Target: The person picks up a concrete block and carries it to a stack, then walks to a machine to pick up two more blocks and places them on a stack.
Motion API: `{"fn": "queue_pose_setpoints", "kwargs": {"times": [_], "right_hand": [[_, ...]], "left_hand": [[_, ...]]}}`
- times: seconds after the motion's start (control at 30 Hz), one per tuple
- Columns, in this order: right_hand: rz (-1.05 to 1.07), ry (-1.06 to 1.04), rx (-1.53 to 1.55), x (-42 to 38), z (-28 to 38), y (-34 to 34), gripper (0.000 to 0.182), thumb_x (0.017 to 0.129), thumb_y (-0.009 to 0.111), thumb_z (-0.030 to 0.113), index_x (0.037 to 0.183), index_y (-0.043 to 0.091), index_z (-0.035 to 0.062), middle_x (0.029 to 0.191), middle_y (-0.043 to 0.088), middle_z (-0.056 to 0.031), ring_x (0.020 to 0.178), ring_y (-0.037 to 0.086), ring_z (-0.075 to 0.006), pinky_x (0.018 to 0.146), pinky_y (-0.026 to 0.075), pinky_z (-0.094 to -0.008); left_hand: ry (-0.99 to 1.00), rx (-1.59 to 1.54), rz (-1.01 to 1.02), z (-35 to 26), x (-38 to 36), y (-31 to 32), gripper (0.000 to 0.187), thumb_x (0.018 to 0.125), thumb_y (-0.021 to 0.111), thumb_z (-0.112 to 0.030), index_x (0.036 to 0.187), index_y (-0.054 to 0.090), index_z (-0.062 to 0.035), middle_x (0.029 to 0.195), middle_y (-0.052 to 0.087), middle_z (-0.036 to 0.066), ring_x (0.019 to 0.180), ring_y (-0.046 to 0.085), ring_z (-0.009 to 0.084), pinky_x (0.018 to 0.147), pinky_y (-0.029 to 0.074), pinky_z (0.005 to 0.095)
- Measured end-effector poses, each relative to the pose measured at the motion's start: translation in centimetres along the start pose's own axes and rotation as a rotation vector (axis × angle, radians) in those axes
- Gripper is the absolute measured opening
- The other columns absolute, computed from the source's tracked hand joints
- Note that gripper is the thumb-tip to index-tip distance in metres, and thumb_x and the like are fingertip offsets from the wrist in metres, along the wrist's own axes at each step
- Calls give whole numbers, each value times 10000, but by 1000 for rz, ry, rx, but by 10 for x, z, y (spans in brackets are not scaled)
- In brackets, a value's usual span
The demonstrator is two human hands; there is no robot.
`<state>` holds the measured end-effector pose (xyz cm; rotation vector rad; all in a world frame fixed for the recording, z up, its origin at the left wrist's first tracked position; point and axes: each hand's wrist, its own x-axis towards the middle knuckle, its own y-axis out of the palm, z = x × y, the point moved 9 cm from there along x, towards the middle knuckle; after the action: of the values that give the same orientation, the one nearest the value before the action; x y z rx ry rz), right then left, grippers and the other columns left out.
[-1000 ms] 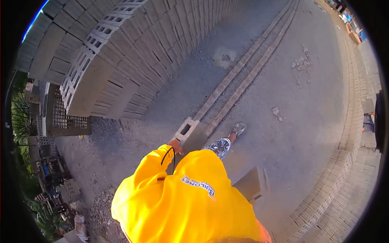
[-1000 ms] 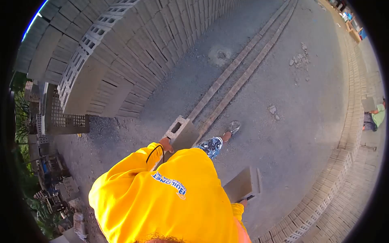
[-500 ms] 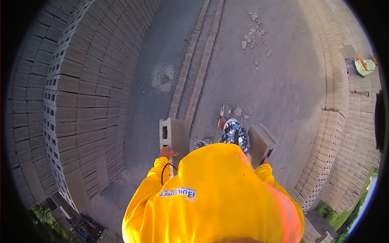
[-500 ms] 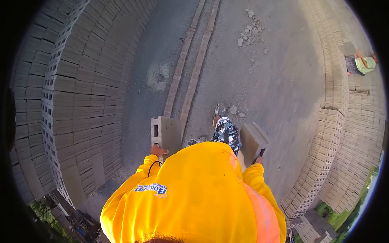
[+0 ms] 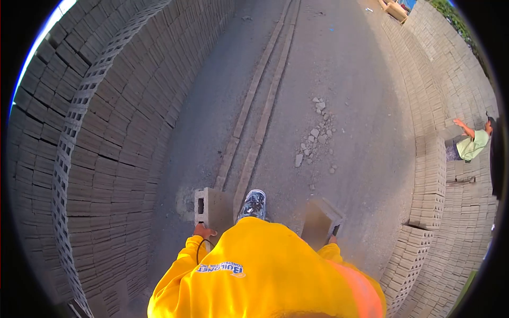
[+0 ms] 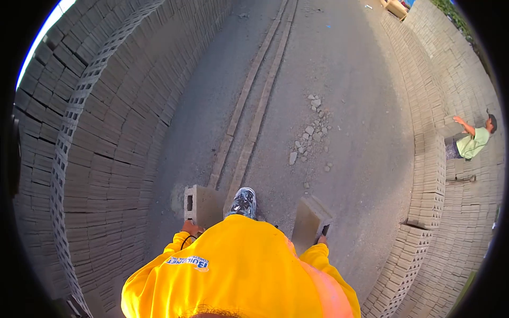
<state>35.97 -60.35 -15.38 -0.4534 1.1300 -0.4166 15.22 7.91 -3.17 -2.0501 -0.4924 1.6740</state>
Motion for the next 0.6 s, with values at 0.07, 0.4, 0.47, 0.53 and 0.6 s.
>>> {"fn": "queue_pose_setpoints", "kwargs": {"times": [0.07, 0.4, 0.47, 0.53, 0.6], "right_hand": [[1, -19, -7, 23, 79, 27, 612, 905, 390, 458, 1263, 500, -25, 1215, 549, -167, 1108, 518, -280, 981, 358, -339], [-19, -17, -37, 103, 447, 125, 603, 908, 386, 459, 1246, 516, -24, 1189, 562, -170, 1086, 529, -281, 968, 368, -349], [-22, -22, -44, 119, 513, 138, 602, 909, 385, 459, 1242, 519, -24, 1183, 565, -171, 1082, 532, -281, 965, 371, -351], [-17, -17, -40, 139, 577, 159, 600, 910, 384, 460, 1239, 523, -23, 1178, 568, -172, 1078, 534, -281, 963, 373, -353], [-3, -17, -33, 172, 645, 187, 599, 911, 383, 460, 1235, 526, -23, 1173, 571, -173, 1073, 536, -281, 960, 375, -355]], "left_hand": [[55, -8, -3, -76, 28, -12, 777, 552, 833, -240, 1193, 513, 61, 1221, 553, 238, 1143, 535, 360, 964, 429, 353], [89, 20, 50, -422, 247, -64, 775, 535, 837, -283, 1167, 530, 45, 1173, 586, 227, 1104, 563, 358, 943, 456, 362], [84, 107, -27, -517, 245, -100, 735, 553, 831, -274, 1148, 540, 47, 1153, 594, 233, 1088, 574, 360, 934, 461, 375], [93, 105, -36, -589, 265, -116, 715, 569, 825, -263, 1147, 543, 48, 1159, 588, 240, 1096, 569, 363, 934, 459, 382], [116, 99, -74, -664, 285, -134, 697, 579, 819, -251, 1146, 545, 48, 1166, 581, 245, 1103, 564, 364, 934, 458, 388]]}}
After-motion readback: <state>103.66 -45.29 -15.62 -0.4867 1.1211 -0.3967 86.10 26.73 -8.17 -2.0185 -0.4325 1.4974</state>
